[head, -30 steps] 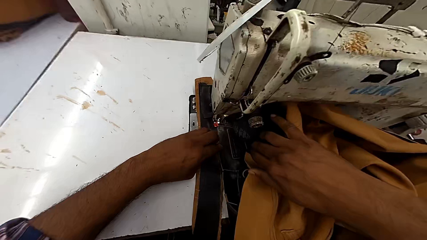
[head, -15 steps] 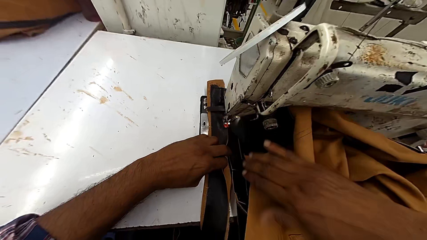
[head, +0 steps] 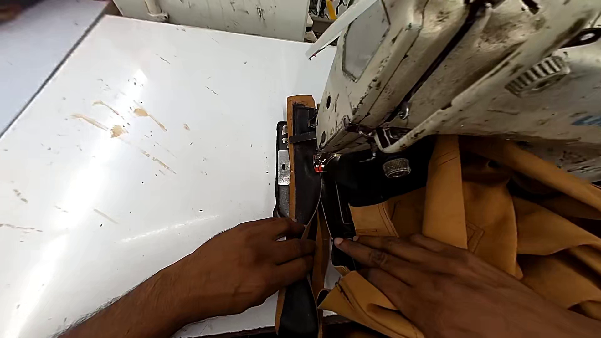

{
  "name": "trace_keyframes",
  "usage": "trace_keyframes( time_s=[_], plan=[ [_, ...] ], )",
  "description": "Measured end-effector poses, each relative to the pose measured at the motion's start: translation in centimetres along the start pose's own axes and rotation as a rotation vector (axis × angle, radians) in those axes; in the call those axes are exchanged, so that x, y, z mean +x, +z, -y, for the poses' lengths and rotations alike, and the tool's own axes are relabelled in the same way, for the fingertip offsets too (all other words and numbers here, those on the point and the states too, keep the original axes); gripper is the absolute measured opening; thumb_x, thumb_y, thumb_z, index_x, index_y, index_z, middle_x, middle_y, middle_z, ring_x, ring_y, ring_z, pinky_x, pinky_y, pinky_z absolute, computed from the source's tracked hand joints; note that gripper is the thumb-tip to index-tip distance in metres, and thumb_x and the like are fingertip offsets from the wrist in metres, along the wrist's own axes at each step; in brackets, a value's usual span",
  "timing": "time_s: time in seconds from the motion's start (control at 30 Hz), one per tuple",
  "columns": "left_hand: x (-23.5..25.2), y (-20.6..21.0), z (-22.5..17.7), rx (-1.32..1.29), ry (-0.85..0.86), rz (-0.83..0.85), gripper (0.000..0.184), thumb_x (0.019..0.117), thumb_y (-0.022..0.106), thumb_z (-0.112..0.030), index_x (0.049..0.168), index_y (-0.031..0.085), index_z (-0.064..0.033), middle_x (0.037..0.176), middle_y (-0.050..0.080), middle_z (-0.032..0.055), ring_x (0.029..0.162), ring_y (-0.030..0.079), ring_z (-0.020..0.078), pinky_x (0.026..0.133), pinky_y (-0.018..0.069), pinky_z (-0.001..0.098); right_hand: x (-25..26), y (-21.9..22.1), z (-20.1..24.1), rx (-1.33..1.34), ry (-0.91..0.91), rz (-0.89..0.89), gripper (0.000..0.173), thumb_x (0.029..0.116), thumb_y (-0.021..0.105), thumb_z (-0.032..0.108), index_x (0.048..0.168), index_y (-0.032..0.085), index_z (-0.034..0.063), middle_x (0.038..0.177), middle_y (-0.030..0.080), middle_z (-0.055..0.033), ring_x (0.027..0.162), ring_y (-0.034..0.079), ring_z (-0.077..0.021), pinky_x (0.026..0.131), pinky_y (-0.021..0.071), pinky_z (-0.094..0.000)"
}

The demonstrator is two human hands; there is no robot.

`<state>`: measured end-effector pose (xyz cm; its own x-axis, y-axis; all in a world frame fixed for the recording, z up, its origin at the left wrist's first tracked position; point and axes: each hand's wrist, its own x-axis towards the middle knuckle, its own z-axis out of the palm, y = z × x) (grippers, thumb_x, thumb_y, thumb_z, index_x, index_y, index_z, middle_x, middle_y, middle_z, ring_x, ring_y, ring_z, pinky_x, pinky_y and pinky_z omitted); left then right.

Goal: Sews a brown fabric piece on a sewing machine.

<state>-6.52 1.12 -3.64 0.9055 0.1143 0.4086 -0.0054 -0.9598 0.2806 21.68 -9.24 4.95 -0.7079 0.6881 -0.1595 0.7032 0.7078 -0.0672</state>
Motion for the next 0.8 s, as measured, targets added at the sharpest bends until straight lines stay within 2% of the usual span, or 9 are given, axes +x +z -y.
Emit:
trace_keyframes(
  time_s=[0.1,0.23,0.4,0.5,0.57,0.63,0.8],
  plan=[
    [0.0,0.1,-0.1,-0.01,-0.001,-0.015,0.027,0.1054,0.044,-0.006,0.115,0.069,-0.0101,0.126,0.071,0.0043,0.125,0.063,0.0234,0.105,0.0523,0.0364,1.0,0.5,0.5,0.044,-0.002,0.046,0.041,0.0997,0.043,0.037,0.121,0.062,0.0068,0.15,0.055,-0.0121,0.135,0.056,-0.0293,0.092,0.0535,-0.0438],
    [0.1,0.0,-0.2,-0.013,-0.003,-0.033,0.025,0.1065,0.044,-0.007,0.112,0.068,-0.007,0.124,0.071,0.0076,0.123,0.064,0.0245,0.105,0.0529,0.036,1.8,0.4,0.8,0.091,0.006,0.07,0.045,0.0996,0.044,0.042,0.122,0.061,0.0066,0.151,0.054,-0.0138,0.135,0.055,-0.0318,0.091,0.0509,-0.0457],
    [0.3,0.0,-0.3,-0.014,-0.027,-0.05,0.024,0.1064,0.042,-0.005,0.115,0.064,-0.0054,0.132,0.066,0.0114,0.126,0.063,0.0253,0.106,0.0526,0.0358,1.8,-0.1,1.0,0.131,0.014,0.158,0.05,0.099,0.045,0.043,0.127,0.059,0.0045,0.154,0.05,-0.0167,0.133,0.056,-0.0352,0.09,0.0502,-0.0502],
    [0.7,0.6,-0.8,0.003,-0.176,-0.126,0.023,0.1079,0.045,-0.013,0.124,0.062,-0.01,0.135,0.065,0.0086,0.121,0.065,0.0171,0.097,0.0555,0.0279,1.7,0.1,1.2,0.113,0.012,0.151,0.052,0.0974,0.043,0.043,0.129,0.059,0.0052,0.155,0.049,-0.0166,0.131,0.057,-0.035,0.087,0.0497,-0.0506],
    [1.0,1.1,-0.9,0.013,-0.239,-0.173,0.02,0.1082,0.049,-0.021,0.117,0.065,-0.0119,0.127,0.069,0.0058,0.117,0.067,0.0141,0.095,0.0561,0.0253,1.7,0.2,1.5,0.085,0.018,0.147,0.054,0.0974,0.043,0.047,0.128,0.06,0.0064,0.155,0.049,-0.0165,0.13,0.057,-0.034,0.085,0.0495,-0.0494],
    [1.1,1.5,-0.8,0.007,-0.221,-0.192,0.02,0.1071,0.053,-0.022,0.111,0.069,-0.0111,0.121,0.072,0.0043,0.113,0.068,0.0145,0.095,0.0561,0.0265,1.6,0.4,1.7,0.071,0.025,0.127,0.054,0.0959,0.045,0.048,0.126,0.061,0.0065,0.154,0.05,-0.0174,0.129,0.059,-0.0337,0.084,0.0497,-0.0488],
    [0.7,1.8,-0.5,0.02,-0.159,-0.174,0.019,0.1048,0.057,-0.017,0.114,0.073,-0.0125,0.124,0.072,0.0027,0.118,0.066,0.016,0.1,0.0546,0.0292,1.4,1.3,1.8,0.063,0.033,0.05,0.049,0.0973,0.042,0.044,0.124,0.062,0.008,0.15,0.054,-0.0168,0.124,0.061,-0.0327,0.082,0.0492,-0.0475]
  ],
)
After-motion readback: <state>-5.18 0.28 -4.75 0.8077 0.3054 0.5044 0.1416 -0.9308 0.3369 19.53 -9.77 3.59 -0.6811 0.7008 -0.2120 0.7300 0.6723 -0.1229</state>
